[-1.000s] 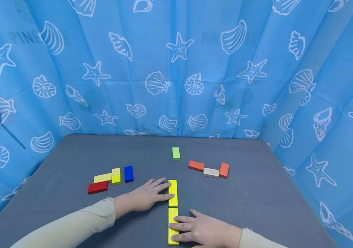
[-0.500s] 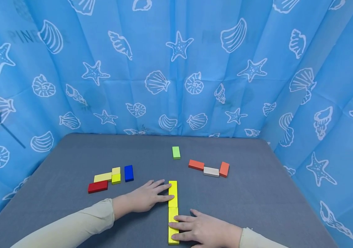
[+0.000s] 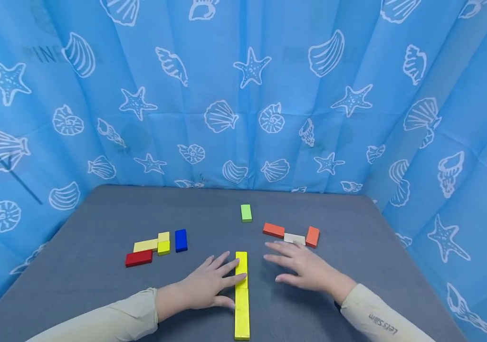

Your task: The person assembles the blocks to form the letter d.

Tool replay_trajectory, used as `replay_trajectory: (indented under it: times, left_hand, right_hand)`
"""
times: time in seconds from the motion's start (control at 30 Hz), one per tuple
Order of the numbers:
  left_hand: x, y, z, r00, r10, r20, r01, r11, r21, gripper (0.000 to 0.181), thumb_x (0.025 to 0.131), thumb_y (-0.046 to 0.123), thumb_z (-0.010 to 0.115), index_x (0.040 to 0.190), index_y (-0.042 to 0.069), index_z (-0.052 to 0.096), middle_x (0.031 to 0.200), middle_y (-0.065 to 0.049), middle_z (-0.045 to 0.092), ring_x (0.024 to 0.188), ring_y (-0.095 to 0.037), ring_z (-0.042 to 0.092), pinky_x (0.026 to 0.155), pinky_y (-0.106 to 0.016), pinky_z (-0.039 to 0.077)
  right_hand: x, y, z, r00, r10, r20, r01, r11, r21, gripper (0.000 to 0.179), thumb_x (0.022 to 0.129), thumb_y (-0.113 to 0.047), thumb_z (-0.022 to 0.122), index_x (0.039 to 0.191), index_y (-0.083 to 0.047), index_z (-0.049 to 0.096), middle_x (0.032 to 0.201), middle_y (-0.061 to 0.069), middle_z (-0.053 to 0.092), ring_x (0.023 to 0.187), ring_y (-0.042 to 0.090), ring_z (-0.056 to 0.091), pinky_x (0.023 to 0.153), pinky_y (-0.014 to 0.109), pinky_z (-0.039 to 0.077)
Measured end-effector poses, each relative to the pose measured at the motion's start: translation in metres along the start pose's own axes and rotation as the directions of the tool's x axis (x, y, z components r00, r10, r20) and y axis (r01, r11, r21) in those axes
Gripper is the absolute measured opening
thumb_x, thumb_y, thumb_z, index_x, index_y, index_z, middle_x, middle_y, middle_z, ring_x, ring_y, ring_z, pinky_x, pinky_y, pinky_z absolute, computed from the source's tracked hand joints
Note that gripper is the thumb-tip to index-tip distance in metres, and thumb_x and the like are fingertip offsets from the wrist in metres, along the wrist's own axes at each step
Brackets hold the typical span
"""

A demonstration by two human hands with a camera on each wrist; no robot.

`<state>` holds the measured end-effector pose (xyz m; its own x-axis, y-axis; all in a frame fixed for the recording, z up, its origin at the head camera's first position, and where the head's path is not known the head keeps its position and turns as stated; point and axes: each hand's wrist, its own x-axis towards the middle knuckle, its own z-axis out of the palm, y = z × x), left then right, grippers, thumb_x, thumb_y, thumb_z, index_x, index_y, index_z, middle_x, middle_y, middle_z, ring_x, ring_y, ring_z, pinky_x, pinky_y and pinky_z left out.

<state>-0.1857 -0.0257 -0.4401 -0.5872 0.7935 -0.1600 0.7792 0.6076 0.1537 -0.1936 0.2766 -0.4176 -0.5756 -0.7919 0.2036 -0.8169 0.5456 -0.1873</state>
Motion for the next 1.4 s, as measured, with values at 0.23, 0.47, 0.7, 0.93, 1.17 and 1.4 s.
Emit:
replay_trajectory:
  times: [0.23,0.47,0.7,0.93,1.17,1.4]
  left_hand:
    - [0.001,0.021,0.006,0.996,-0.078,0.048,0.078,0.997,-0.007,0.071,0.086,0.072,0.048,0.148,0.040,0.038,0.157,0.005,0.029,0.143,-0.034,0.024,0.107,-0.055,0.032]
    - [0.001,0.023,0.008,0.996,-0.079,0.029,0.079,0.997,-0.010,0.069,0.085,0.070,0.052,0.146,0.038,0.044,0.155,0.004,0.033,0.143,-0.031,0.026,0.106,-0.055,0.034]
    - [0.002,0.023,0.010,0.997,-0.074,0.015,0.074,0.997,0.000,0.069,0.084,0.070,0.052,0.145,0.038,0.044,0.155,0.003,0.034,0.143,-0.031,0.026,0.106,-0.055,0.033]
    - [0.001,0.022,0.011,0.997,-0.069,0.014,0.069,0.998,0.007,0.069,0.084,0.071,0.052,0.145,0.038,0.044,0.155,0.003,0.034,0.143,-0.030,0.027,0.106,-0.055,0.034]
    - [0.003,0.021,0.011,0.998,-0.059,0.010,0.058,0.998,0.023,0.070,0.084,0.072,0.050,0.146,0.039,0.043,0.154,0.004,0.034,0.143,-0.029,0.027,0.105,-0.055,0.034]
    - [0.003,0.020,0.012,0.999,-0.053,0.002,0.053,0.998,0.036,0.070,0.084,0.073,0.049,0.146,0.039,0.043,0.154,0.004,0.035,0.143,-0.028,0.027,0.105,-0.056,0.034]
  right_hand:
    - [-0.015,0.054,-0.002,0.977,0.213,0.025,-0.210,0.975,-0.077,0.061,0.084,-0.026,0.075,0.139,-0.009,0.054,0.143,0.017,0.048,0.130,0.041,0.042,0.098,0.069,0.029]
    - [-0.024,0.068,0.001,0.957,0.281,0.066,-0.272,0.955,-0.120,0.056,0.084,-0.017,0.075,0.136,-0.009,0.057,0.139,0.020,0.050,0.129,0.047,0.041,0.096,0.070,0.031]
    - [-0.021,0.067,0.006,0.948,0.315,0.051,-0.306,0.942,-0.137,0.050,0.085,-0.020,0.075,0.132,-0.010,0.060,0.126,0.016,0.059,0.120,0.041,0.051,0.095,0.073,0.028]
    - [-0.016,0.064,0.006,0.966,0.258,0.013,-0.255,0.960,-0.114,0.039,0.090,-0.021,0.068,0.127,-0.011,0.064,0.106,0.003,0.065,0.098,0.025,0.059,0.089,0.069,0.034]
    - [-0.012,0.066,-0.003,0.923,0.345,0.171,-0.353,0.936,0.017,0.057,0.085,-0.013,0.073,0.139,-0.011,0.054,0.139,0.017,0.051,0.131,0.049,0.036,0.098,0.073,0.023]
    - [-0.010,0.074,0.003,0.915,0.352,0.199,-0.371,0.926,0.069,0.055,0.086,-0.012,0.072,0.138,-0.012,0.056,0.144,0.019,0.046,0.134,0.050,0.031,0.098,0.076,0.019]
